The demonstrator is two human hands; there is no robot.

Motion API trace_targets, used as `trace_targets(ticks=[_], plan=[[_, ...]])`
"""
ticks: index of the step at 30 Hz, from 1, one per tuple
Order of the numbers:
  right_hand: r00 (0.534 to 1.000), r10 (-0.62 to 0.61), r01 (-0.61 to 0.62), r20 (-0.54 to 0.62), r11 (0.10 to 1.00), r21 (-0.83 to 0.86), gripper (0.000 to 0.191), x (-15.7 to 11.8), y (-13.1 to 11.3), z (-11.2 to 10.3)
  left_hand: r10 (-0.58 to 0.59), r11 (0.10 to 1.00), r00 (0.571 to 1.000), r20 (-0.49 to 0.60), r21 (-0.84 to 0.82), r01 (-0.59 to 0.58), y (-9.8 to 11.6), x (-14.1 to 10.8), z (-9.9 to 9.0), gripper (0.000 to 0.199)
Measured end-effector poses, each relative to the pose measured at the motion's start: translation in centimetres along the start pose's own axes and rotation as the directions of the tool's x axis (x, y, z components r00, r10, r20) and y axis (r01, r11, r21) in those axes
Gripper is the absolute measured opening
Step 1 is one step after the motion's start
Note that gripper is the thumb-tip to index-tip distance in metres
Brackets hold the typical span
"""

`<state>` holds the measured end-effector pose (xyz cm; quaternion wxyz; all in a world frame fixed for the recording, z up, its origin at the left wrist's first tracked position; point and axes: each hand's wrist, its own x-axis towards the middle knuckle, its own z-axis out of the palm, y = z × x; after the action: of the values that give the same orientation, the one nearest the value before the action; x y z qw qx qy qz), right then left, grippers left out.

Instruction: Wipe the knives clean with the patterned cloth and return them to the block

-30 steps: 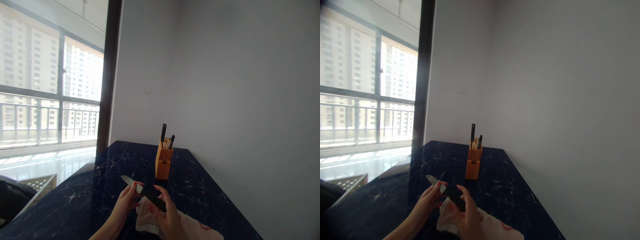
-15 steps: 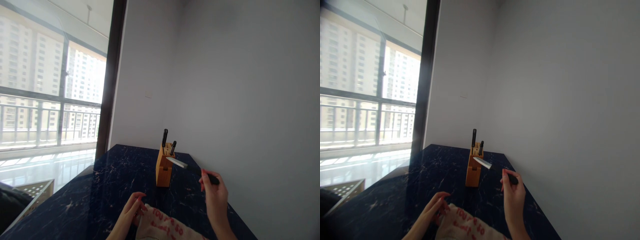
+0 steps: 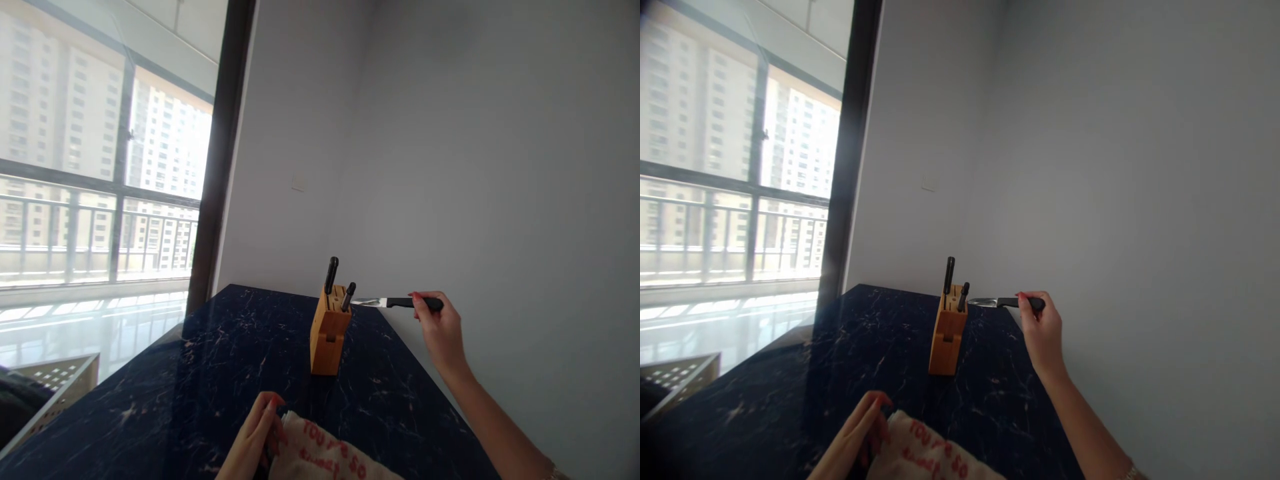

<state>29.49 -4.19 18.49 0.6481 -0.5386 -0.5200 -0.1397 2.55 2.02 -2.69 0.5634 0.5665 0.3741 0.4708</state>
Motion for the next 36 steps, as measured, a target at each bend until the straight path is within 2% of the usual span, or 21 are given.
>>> trace_targets(ticks=[5, 9, 11, 16, 20, 23, 24, 26, 28, 30, 33, 36], plan=[[0.989, -0.037, 0.048, 0.141, 0.996, -0.076, 0.024, 1.4, -0.7, 2.0, 0.041, 0.999, 0.999, -0.033, -0.016, -0.041, 0.0, 0.2, -0.2, 0.056], [0.981, -0.087, 0.107, 0.174, 0.988, -0.109, 0.025, 3.4, -1.7, 4.1, 0.042, 0.999, 0.999, -0.027, -0.011, -0.042, -0.2, 0.2, -0.3, 0.056], [0.967, -0.099, 0.130, 0.234, 0.984, -0.118, 0.026, 4.1, -2.0, 5.6, 0.047, 0.999, 0.999, -0.015, 0.007, -0.047, -0.2, 0.2, -0.3, 0.055], [0.907, -0.002, 0.063, 0.421, 0.989, -0.132, 0.036, 3.9, -1.4, 8.5, 0.100, 0.992, 0.995, 0.000, 0.075, -0.099, 0.1, 0.0, -0.6, 0.051], [0.896, 0.057, -0.004, 0.440, 0.993, -0.120, 0.044, 2.1, 0.0, 7.9, 0.102, 0.983, 0.992, 0.080, 0.144, -0.113, 0.3, -0.3, -1.0, 0.044], [0.908, 0.093, -0.057, 0.407, 0.993, -0.099, 0.049, -0.9, 1.4, 5.7, 0.152, 0.961, 0.985, 0.078, 0.223, -0.166, 0.6, -0.5, -1.3, 0.033], [0.896, 0.100, -0.073, 0.432, 0.994, -0.079, 0.048, -2.3, 2.1, 4.8, 0.190, 0.943, 0.980, 0.063, 0.265, -0.200, 0.7, -0.6, -1.5, 0.029], [0.842, 0.132, -0.081, 0.523, 0.989, -0.120, 0.043, -5.6, 3.7, 2.8, 0.268, 0.886, 0.962, 0.054, 0.378, -0.268, 1.1, -0.6, -1.7, 0.023], [0.737, 0.190, -0.061, 0.649, 0.974, -0.216, 0.034, -8.9, 5.8, 0.4, 0.320, 0.815, 0.945, 0.065, 0.490, -0.309, 1.6, -0.6, -1.9, 0.019], [0.656, 0.296, -0.085, 0.694, 0.943, -0.322, 0.030, -11.7, 7.8, -2.4, 0.328, 0.777, 0.942, 0.068, 0.548, -0.310, 2.1, -0.7, -2.0, 0.017], [0.511, 0.479, -0.114, 0.714, 0.861, -0.496, 0.031, -14.0, 10.2, -6.6, 0.276, 0.767, 0.957, 0.087, 0.580, -0.274, 2.6, -0.8, -1.8, 0.017], [0.371, 0.596, -0.148, 0.712, 0.795, -0.588, 0.037, -14.7, 10.9, -9.7, 0.244, 0.720, 0.959, 0.142, 0.636, -0.277, 2.7, -1.1, -1.3, 0.016]])
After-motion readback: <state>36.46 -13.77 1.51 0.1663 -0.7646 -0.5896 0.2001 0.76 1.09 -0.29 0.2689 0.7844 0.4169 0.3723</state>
